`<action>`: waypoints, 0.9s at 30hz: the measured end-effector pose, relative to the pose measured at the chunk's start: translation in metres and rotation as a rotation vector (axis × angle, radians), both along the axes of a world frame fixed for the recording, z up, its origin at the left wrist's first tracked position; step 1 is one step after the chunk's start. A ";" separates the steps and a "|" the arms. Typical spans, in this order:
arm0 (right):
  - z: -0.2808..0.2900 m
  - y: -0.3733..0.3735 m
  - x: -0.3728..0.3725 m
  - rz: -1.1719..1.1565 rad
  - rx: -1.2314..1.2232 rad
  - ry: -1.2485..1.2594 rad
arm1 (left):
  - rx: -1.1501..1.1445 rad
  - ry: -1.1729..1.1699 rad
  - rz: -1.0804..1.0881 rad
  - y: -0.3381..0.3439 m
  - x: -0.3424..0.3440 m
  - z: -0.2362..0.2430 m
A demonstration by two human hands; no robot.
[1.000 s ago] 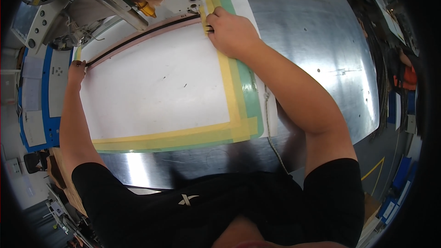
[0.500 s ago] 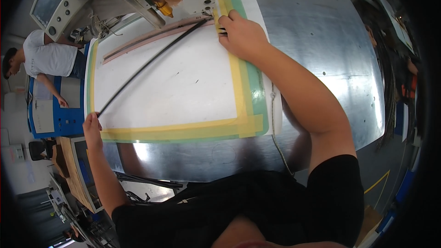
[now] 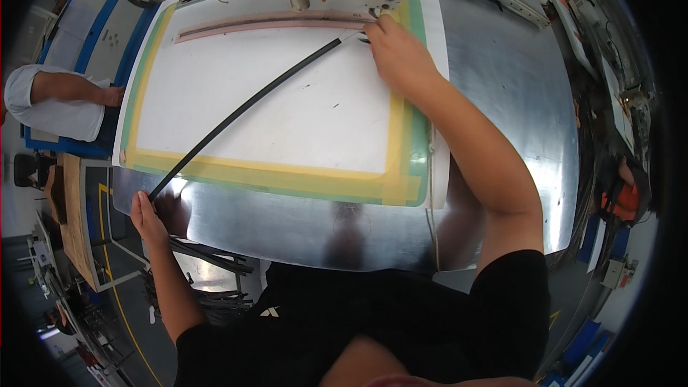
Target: Sewing a zipper onto a piece of fabric using an industrial sewing machine.
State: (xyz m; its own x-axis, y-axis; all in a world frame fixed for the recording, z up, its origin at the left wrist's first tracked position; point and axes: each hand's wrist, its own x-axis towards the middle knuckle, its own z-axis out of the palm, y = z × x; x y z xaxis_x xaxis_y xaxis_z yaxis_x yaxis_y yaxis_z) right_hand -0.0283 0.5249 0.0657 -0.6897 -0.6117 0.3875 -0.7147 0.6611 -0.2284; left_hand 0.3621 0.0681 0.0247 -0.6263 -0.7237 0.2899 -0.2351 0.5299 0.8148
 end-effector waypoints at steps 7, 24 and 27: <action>-0.002 -0.020 -0.010 -0.072 0.143 0.066 | 0.164 0.171 0.015 0.002 -0.002 -0.009; -0.013 0.068 0.033 -0.134 -0.114 -0.126 | -0.619 -0.159 -0.272 0.089 -0.094 0.036; -0.011 0.067 0.035 -0.137 -0.093 -0.127 | -0.478 -0.212 -0.429 0.115 -0.128 0.044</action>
State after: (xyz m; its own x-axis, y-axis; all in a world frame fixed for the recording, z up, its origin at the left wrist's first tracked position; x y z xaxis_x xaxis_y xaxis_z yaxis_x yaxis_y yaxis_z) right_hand 0.0072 0.5922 0.0547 -0.8108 -0.4746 0.3425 -0.5812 0.7219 -0.3756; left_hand 0.2345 0.1828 0.0684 -0.9080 -0.2214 0.3557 -0.0527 0.9026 0.4273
